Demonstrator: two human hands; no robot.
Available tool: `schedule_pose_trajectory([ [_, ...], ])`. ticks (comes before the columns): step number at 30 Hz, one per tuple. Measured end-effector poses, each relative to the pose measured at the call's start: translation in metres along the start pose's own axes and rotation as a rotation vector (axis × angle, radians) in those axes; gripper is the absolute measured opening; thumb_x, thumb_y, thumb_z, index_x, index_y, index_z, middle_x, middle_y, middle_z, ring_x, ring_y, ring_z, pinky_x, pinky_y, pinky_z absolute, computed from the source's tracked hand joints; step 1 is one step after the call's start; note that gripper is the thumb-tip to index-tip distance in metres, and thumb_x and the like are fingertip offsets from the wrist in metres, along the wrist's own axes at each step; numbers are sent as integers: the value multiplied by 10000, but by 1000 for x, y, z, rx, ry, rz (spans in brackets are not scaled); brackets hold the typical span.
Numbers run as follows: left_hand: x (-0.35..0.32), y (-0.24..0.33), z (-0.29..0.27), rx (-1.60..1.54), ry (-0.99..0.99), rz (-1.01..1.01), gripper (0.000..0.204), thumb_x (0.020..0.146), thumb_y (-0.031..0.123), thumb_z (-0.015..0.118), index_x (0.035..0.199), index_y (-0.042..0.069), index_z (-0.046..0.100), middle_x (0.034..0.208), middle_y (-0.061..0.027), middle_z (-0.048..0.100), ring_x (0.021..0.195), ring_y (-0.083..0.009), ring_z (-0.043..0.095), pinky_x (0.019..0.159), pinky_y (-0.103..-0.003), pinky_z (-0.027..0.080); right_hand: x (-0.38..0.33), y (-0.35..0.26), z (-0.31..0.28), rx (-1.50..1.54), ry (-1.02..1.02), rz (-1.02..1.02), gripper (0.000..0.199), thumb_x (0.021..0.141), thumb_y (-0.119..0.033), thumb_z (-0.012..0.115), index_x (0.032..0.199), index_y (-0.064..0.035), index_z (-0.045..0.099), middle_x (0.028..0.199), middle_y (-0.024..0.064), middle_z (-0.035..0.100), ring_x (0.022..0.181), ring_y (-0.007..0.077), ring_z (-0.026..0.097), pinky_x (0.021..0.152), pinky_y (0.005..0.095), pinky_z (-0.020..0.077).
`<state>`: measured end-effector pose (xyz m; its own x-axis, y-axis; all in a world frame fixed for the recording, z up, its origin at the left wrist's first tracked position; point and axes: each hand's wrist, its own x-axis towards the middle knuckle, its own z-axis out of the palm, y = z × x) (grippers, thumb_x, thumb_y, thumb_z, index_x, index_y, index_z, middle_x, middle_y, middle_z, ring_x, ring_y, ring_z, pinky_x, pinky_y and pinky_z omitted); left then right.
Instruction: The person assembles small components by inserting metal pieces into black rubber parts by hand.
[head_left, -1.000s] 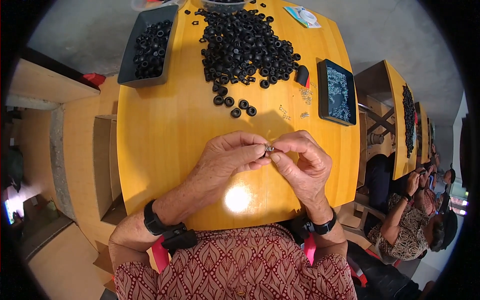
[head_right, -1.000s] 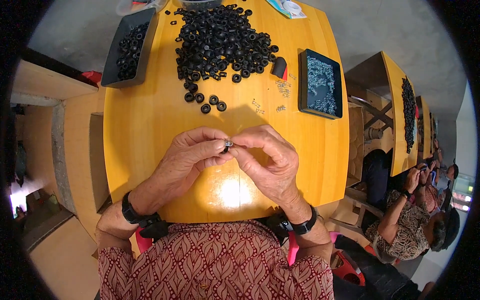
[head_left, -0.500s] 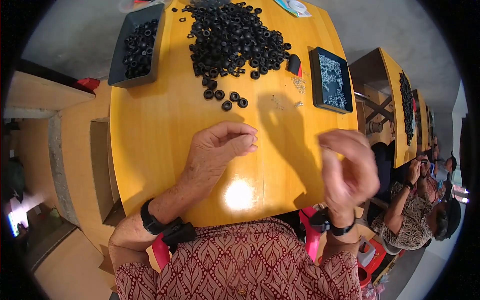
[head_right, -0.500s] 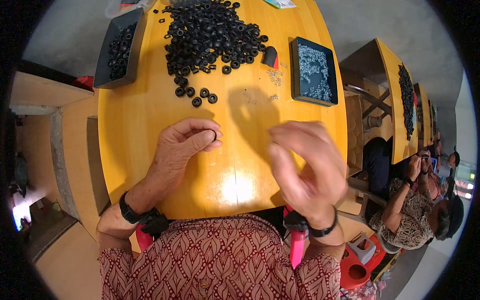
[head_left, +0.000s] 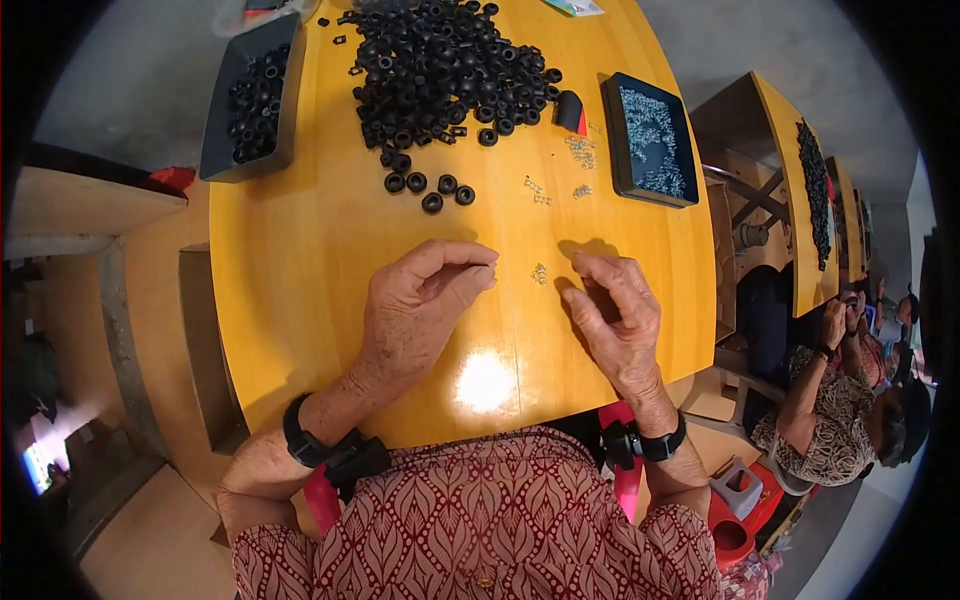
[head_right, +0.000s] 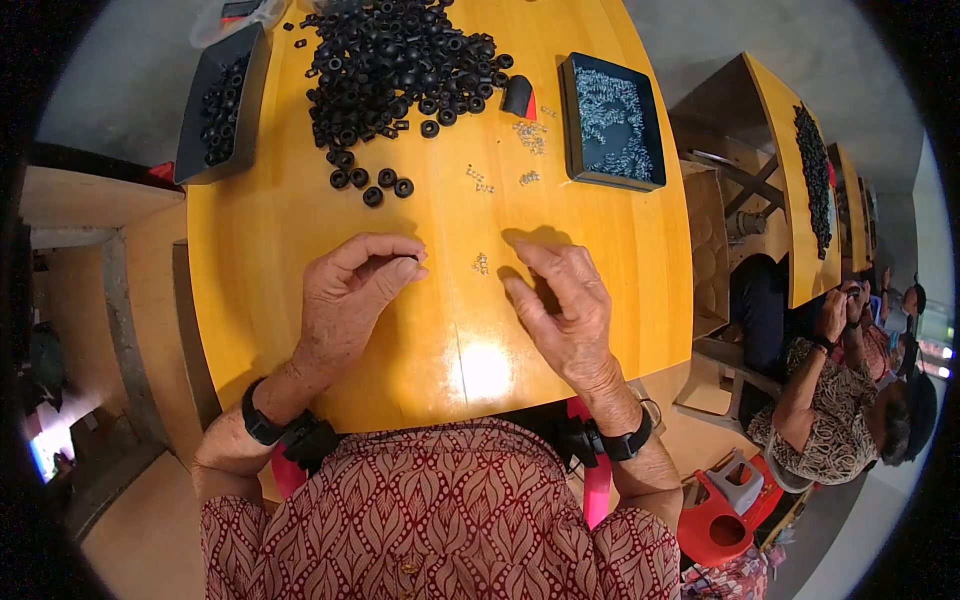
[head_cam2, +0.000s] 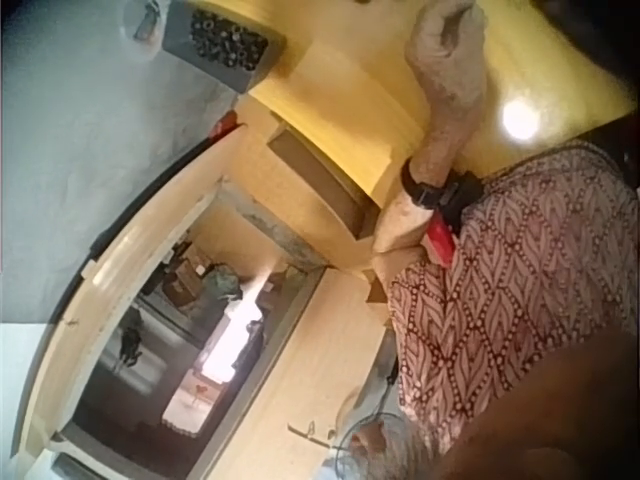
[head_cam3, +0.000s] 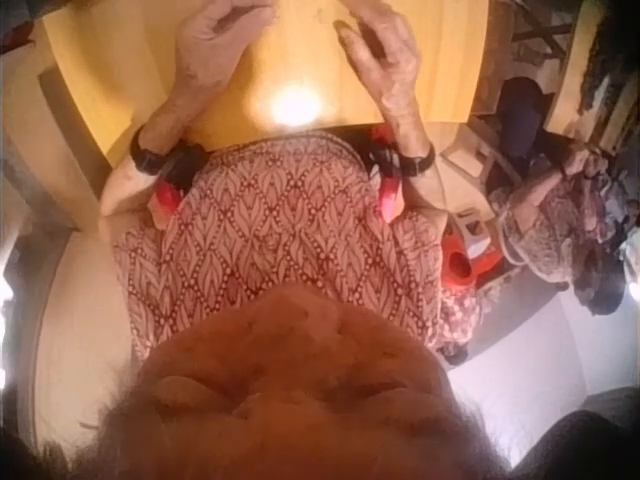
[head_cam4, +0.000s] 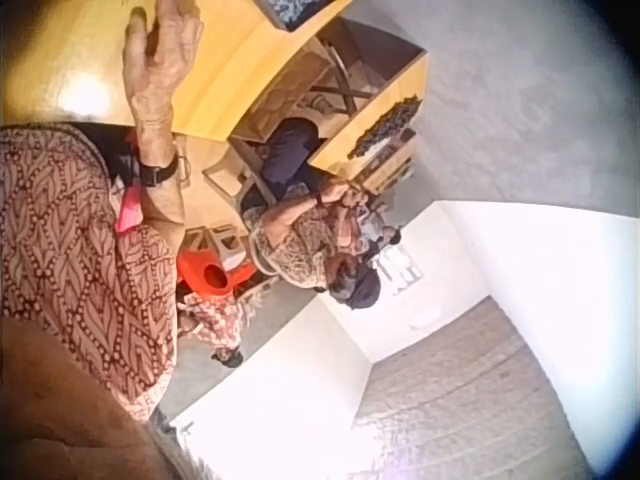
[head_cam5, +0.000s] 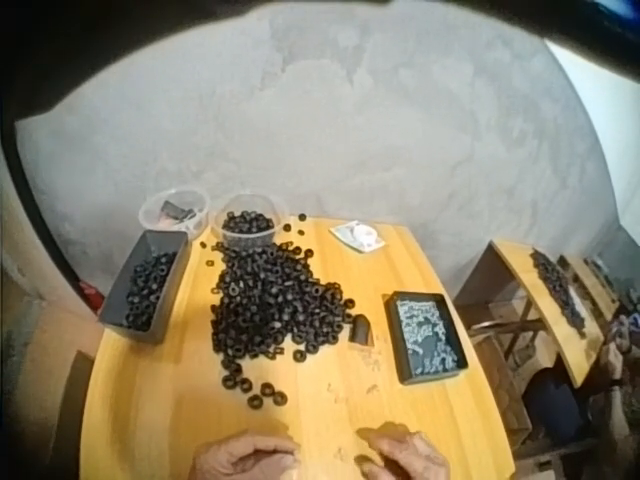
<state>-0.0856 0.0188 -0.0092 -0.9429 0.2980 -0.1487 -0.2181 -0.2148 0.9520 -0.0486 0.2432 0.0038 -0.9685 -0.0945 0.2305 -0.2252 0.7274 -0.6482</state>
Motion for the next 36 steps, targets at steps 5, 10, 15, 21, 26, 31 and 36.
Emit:
schedule_pose_trajectory([
  [5, 2, 0, 0, -80, 7, -9, 159, 919, 29, 637, 1061, -43, 645, 970, -44, 661, 922, -90, 626, 834, -215, 505, 1, -2, 1, 46, 61, 3, 310, 765, -8, 754, 1061, -22, 664, 845, 99, 595, 749, 221, 562, 619, 320, 468],
  [10, 3, 0, -1, -85, 9, -21, 164, 921, 35, 639, 1063, -47, 643, 963, -45, 664, 924, -95, 632, 838, -218, 509, 9, -10, 9, -131, 38, -110, 251, 733, -27, 764, 958, -12, 655, 819, 95, 581, 743, 253, 560, 652, 350, 470],
  [15, 2, 3, 0, -76, 3, -36, 164, 920, 35, 639, 1060, -49, 643, 959, -46, 664, 923, -97, 633, 839, -220, 511, 14, -6, 15, -208, 58, -159, 224, 711, -29, 761, 906, -19, 651, 795, 97, 564, 745, 267, 558, 674, 358, 464],
  [21, 3, 2, -1, -108, 5, -40, 164, 919, 35, 639, 1058, -53, 643, 961, -51, 668, 917, -96, 634, 839, -220, 511, 17, -4, 12, -217, 72, -221, 191, 706, 39, 717, 867, -18, 632, 808, 105, 580, 740, 277, 572, 668, 365, 475],
  [26, 3, 3, -1, -100, 7, -61, 166, 919, 34, 637, 1059, -54, 644, 957, -52, 672, 914, -98, 636, 837, -222, 512, 21, -12, 1, -73, 87, -169, 195, 720, 83, 694, 860, -24, 613, 860, 118, 621, 793, 282, 602, 694, 360, 500],
  [31, 3, 3, -1, -113, 1, -58, 170, 919, 41, 639, 1060, -53, 646, 959, -50, 671, 912, -93, 632, 841, -220, 509, 21, -7, -1, -50, 66, -195, 184, 736, 86, 687, 864, -19, 606, 861, 114, 617, 795, 280, 599, 708, 337, 502],
  [36, 2, 2, -3, -141, -12, -66, 175, 921, 42, 633, 1077, -36, 647, 990, -60, 666, 938, -116, 633, 864, -247, 522, 19, -5, -9, 158, 109, -24, 153, 786, 93, 666, 860, -24, 600, 864, 73, 621, 819, 175, 606, 747, 286, 491],
])
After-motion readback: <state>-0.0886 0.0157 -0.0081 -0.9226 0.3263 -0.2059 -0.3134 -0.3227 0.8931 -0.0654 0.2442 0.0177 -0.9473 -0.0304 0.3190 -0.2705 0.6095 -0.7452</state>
